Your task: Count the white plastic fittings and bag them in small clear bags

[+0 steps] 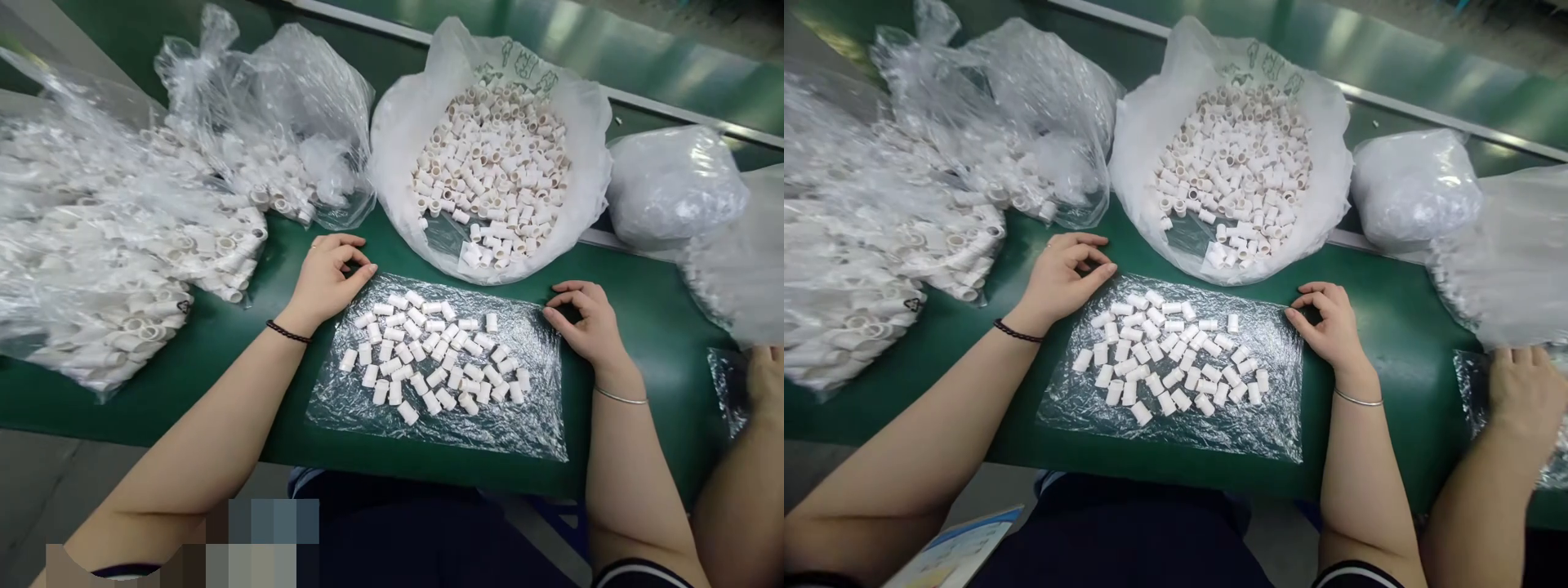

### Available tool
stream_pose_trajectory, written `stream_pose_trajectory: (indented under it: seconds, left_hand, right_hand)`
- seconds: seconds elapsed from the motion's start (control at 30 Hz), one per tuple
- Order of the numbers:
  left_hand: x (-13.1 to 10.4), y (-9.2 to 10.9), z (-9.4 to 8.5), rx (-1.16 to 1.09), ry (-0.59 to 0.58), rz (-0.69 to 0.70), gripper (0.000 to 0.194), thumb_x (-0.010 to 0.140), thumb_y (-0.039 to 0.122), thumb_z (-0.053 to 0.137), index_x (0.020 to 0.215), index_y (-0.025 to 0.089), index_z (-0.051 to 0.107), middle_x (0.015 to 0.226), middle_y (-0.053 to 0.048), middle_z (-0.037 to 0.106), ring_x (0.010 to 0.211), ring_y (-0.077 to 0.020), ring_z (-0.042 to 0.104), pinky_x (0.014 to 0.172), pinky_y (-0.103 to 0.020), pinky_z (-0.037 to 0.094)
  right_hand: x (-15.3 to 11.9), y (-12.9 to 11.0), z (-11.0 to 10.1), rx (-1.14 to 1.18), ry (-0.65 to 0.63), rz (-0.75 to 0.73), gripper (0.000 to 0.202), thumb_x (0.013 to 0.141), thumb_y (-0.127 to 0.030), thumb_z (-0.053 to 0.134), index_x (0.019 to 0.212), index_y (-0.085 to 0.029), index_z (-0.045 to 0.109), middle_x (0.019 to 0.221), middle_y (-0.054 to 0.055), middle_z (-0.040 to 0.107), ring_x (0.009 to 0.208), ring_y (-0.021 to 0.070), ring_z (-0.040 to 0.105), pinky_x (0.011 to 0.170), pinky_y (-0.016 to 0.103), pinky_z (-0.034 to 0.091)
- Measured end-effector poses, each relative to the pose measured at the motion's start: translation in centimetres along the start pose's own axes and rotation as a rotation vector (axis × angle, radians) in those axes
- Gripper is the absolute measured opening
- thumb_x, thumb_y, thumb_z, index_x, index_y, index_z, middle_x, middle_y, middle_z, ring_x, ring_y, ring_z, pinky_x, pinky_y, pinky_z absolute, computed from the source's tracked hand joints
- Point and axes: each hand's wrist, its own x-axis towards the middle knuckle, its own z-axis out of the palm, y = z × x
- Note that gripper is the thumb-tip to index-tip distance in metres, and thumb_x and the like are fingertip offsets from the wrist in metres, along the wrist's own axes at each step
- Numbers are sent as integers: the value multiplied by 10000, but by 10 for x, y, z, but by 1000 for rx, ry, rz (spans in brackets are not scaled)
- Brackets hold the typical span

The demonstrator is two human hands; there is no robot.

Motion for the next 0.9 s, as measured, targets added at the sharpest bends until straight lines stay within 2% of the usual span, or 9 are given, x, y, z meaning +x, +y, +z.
stream_pose_trajectory:
  seconds: [0.13, 0.33, 0.53, 0.73, 0.9]
  left_hand:
    - [0, 3, 0, 31, -2, 9, 256, 871, 406, 561, 733, 200, 625, 1130, -97, 653, 1081, -278, 562, 875, -437, 515]
    - [0, 12, 4, 105, 5, 55, 229, 885, 379, 543, 744, 209, 603, 1128, -98, 660, 1135, -285, 550, 1009, -502, 440]
    - [-1, 17, 4, 113, -11, 62, 219, 886, 374, 526, 743, 215, 575, 1152, -109, 659, 1169, -302, 535, 1019, -522, 417]
    - [-1, 9, -1, 64, -78, 100, 200, 862, 377, 528, 810, 214, 633, 1216, -126, 639, 1192, -326, 513, 1024, -551, 393]
    - [-3, 12, -4, -6, -97, 143, 171, 855, 308, 543, 832, 186, 661, 1171, -157, 654, 1158, -312, 554, 1044, -538, 375]
  right_hand:
    - [-1, 1, 2, -5, 27, 6, 230, 868, -425, 601, 759, -223, 613, 984, 88, 650, 967, 273, 598, 847, 457, 467]
    - [-1, 3, 6, 9, 45, 11, 236, 862, -434, 595, 744, -230, 597, 967, 90, 634, 952, 271, 596, 844, 466, 477]
    - [-1, 1, 7, 18, 61, 22, 241, 858, -449, 591, 743, -237, 591, 956, 91, 635, 952, 271, 601, 850, 471, 484]
    - [1, 1, 9, -7, 84, 58, 273, 852, -470, 577, 713, -235, 588, 957, 104, 649, 948, 283, 604, 848, 486, 491]
    - [3, -2, 6, 4, 86, -7, 289, 838, -499, 570, 689, -253, 597, 920, 104, 675, 910, 299, 641, 823, 517, 520]
